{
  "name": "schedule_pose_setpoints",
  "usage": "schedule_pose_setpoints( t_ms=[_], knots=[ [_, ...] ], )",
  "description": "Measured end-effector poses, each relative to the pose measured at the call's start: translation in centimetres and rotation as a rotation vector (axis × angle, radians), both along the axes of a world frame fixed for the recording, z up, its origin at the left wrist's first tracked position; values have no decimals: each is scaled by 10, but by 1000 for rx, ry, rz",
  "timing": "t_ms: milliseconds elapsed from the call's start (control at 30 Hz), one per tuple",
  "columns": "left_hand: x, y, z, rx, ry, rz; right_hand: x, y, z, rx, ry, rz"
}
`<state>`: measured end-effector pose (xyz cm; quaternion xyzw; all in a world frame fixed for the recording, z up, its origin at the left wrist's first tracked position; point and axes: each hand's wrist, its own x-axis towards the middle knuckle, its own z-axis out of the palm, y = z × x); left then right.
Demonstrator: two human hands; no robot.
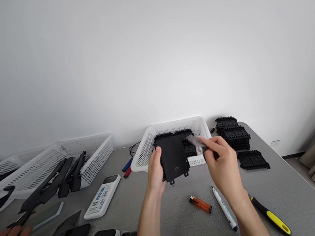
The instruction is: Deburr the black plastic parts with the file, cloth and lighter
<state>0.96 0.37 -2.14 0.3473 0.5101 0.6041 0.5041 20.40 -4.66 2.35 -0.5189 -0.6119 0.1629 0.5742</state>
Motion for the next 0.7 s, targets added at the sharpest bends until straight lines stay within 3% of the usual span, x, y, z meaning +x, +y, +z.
schedule_pose_setpoints(
  t_ms=[133,333,467,600,700],
  knots=[
    [7,-9,8,-18,106,-87,-16,10,-8,56,-44,-95],
    [17,-11,-5,104,102,-187,-39,17,-20,139,-357,90],
    [19,-7,-5,113,20,-157,-41,13,-15,139,-538,262],
    [14,1,0,-19,-181,-68,-38,2,-4,8,-610,456],
    [4,6,-2,-102,-199,33,-31,-8,2,-92,-634,574]
  ],
)
